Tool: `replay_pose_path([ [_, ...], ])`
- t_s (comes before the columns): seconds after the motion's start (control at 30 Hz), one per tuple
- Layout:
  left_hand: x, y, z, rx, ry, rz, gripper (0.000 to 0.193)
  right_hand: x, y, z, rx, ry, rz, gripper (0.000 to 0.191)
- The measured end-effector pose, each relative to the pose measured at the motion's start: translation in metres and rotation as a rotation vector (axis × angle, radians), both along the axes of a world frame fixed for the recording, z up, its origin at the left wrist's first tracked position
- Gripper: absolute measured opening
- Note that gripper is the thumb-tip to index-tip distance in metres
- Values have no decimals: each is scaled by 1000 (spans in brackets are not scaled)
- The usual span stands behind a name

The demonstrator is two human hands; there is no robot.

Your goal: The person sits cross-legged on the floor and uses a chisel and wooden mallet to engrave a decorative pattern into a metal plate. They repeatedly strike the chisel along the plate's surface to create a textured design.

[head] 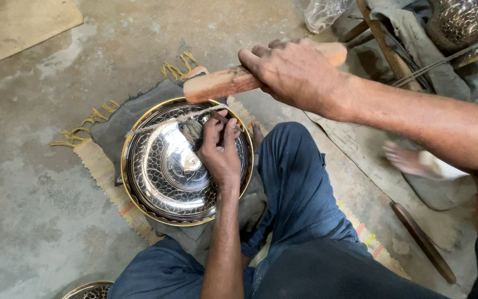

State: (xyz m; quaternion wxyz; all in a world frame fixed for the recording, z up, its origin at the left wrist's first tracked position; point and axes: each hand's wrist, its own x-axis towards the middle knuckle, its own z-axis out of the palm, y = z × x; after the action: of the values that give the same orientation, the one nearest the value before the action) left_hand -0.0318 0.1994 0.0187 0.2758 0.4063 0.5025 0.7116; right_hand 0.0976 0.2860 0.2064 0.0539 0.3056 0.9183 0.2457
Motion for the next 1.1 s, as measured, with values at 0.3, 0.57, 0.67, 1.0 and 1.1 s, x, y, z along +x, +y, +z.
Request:
replay_pose_path([
  [0.3, 5, -6, 6, -20, -48, 36, 27, -9, 4, -3, 21, -74, 50, 32],
  [0.57, 11, -7, 5, -7, -98, 61, 29, -18, 2, -3, 66, -138, 60, 35],
  [0.67, 11, -6, 4, -50, -52, 83, 33, -20, 3, -2, 57, -177, 24, 33],
  [1.0, 14, -8, 5, -9, -165, 71, 26, -25, 9, -6, 12, -128, 69, 33],
  [1.1, 15, -9, 4, -19, -159, 76, 25, -26, 8, -7, 84, -129, 118, 32],
])
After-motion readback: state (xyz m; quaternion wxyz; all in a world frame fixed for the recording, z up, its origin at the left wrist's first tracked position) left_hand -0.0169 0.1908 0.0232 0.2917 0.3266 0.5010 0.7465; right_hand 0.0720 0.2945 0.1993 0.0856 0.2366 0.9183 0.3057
